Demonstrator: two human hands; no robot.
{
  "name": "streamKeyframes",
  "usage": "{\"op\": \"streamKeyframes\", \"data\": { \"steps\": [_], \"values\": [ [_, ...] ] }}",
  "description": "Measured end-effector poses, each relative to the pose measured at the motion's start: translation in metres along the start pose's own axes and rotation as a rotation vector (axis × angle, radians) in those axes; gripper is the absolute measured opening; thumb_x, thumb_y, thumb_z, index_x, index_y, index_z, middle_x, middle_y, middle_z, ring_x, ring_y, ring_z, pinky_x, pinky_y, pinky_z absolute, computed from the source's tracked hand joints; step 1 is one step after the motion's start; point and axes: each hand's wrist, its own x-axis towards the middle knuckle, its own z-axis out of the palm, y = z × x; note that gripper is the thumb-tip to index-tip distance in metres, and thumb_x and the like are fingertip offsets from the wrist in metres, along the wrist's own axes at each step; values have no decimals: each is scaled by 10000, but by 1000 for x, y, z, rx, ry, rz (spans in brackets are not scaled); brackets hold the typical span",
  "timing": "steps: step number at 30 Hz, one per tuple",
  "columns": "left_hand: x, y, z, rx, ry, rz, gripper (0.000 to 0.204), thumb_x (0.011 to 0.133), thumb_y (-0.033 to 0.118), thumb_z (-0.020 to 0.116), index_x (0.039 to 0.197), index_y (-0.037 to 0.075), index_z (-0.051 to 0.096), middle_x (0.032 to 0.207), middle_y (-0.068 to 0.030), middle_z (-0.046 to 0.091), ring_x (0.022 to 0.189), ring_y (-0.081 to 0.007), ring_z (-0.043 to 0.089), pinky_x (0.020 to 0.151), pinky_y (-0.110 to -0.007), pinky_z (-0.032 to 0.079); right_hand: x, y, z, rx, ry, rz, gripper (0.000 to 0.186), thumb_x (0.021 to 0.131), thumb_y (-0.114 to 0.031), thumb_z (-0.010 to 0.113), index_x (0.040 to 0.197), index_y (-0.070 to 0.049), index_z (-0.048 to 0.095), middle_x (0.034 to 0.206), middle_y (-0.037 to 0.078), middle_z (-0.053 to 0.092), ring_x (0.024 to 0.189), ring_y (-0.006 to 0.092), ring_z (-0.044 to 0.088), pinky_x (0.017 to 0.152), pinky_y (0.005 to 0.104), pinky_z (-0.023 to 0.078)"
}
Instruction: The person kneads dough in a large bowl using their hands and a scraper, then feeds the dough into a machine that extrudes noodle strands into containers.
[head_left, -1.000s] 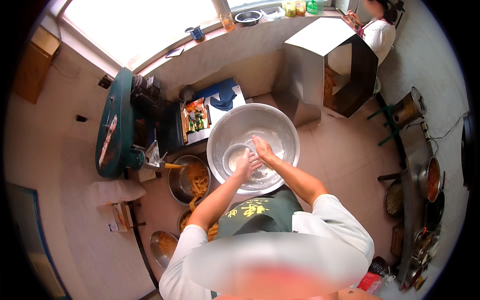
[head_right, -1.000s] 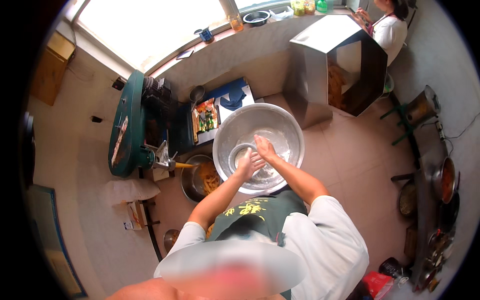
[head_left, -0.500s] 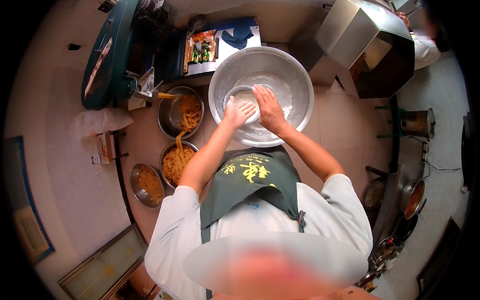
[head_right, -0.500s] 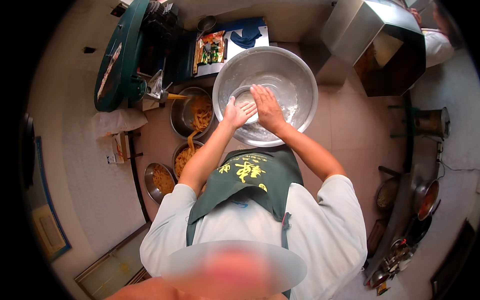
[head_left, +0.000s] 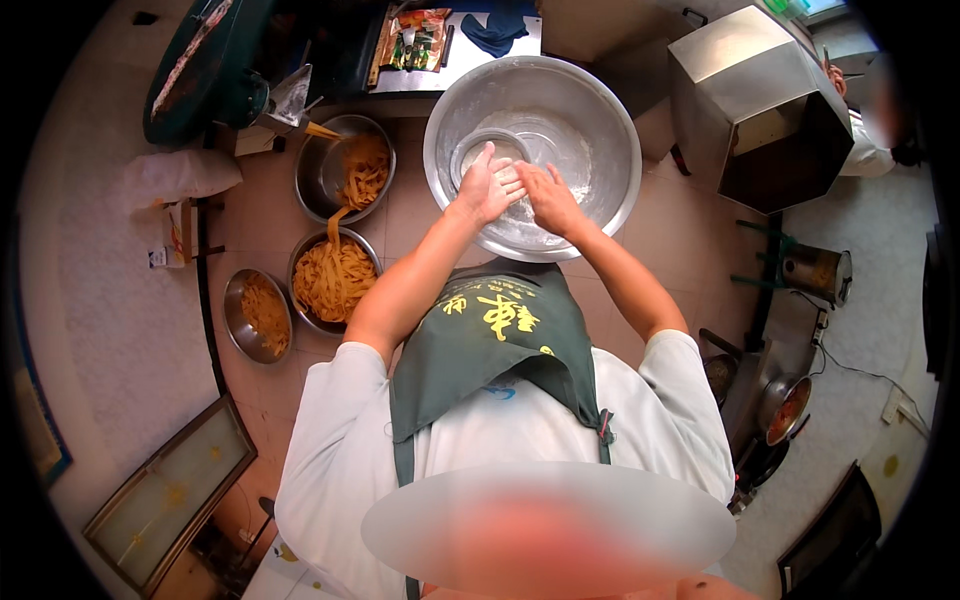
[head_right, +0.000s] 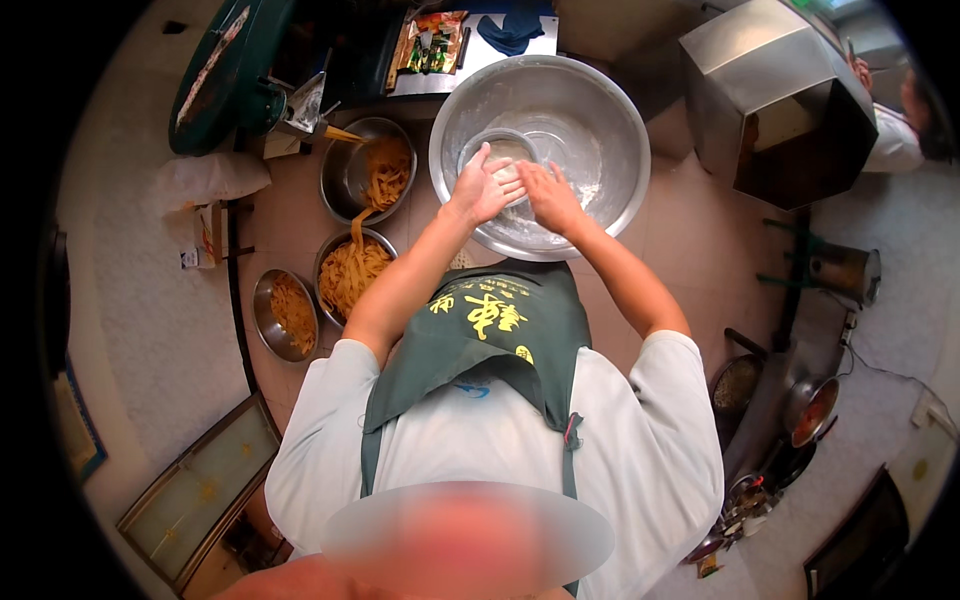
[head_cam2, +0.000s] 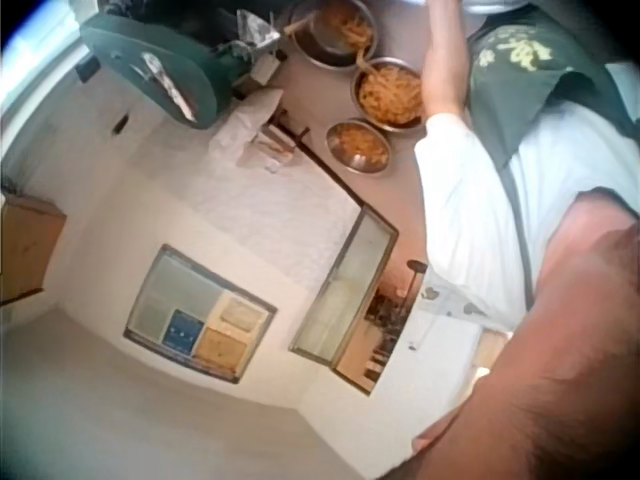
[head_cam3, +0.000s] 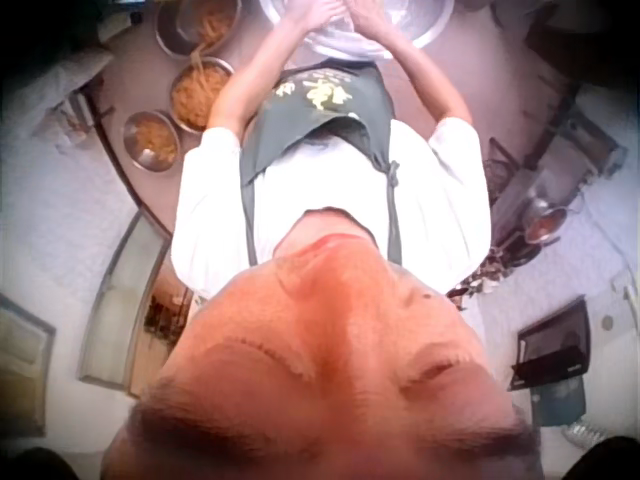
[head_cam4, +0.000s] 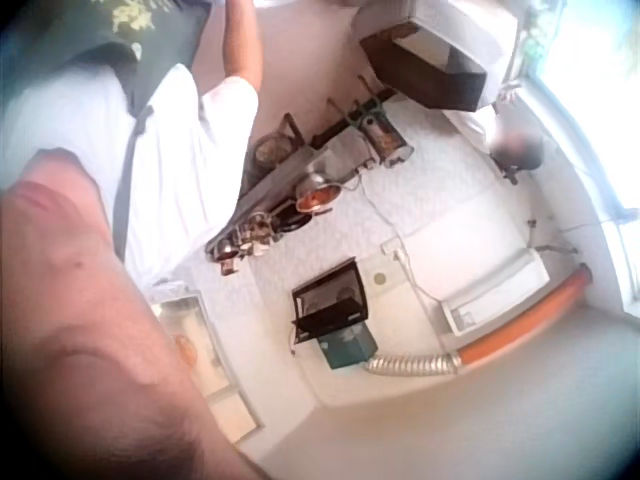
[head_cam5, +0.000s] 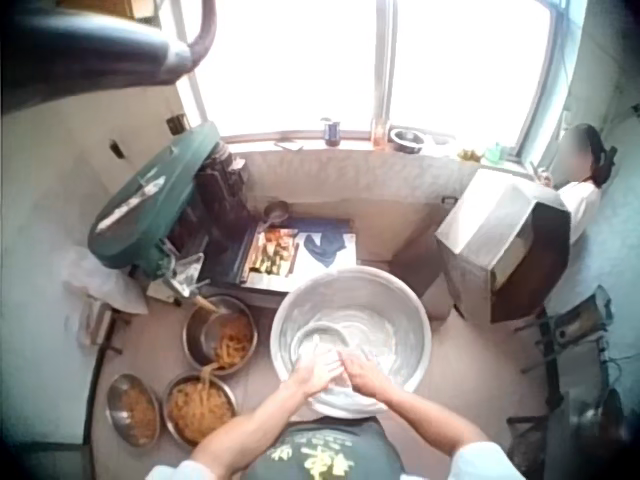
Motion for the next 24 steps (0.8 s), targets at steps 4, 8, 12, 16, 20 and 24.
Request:
{"op": "streamKeyframes", "data": {
  "steps": [4,8,12,16,20,24],
  "values": [
    [-29,31,-26,122,-118,-15,457,1021,229,441,1385,-36,365,1369,-233,473,1213,-327,547,1008,-408,492,-32,78,40,226,116,376,298,805,-49,523,1037,-41,711,1095,199,651,1031,349,629,891,459,504],
    [-59,51,-83,146,-100,46,388,1004,198,480,1318,-28,464,1271,-178,561,1149,-259,584,969,-380,512,-54,83,35,227,-193,413,274,787,-59,546,981,-80,737,1055,201,669,1006,366,634,868,445,509],
    [-97,54,-131,56,-19,160,367,999,194,492,1298,-19,491,1201,-148,602,1096,-234,599,934,-363,517,-62,76,62,272,-244,401,243,780,-81,587,973,-69,734,953,193,694,931,366,655,835,444,515],
    [-136,50,-207,74,263,272,347,1003,209,487,1268,-15,508,1164,-142,606,1033,-236,615,905,-352,526,-57,69,79,315,-258,400,209,788,-98,599,942,-97,739,929,180,698,895,365,665,805,442,522],
    [-184,22,-315,289,786,130,401,995,203,469,1314,-40,487,1229,-149,599,1076,-255,616,903,-358,533,-44,68,96,274,-291,347,200,809,-106,577,932,-118,733,950,181,700,914,366,667,805,451,526],
    [-245,-21,-371,381,1105,-69,380,980,194,467,1278,-36,521,1250,-171,612,1040,-266,655,840,-361,563,-29,62,107,186,-393,342,181,815,-117,584,925,-84,724,1072,214,673,907,386,672,799,462,538]
  ]
}}
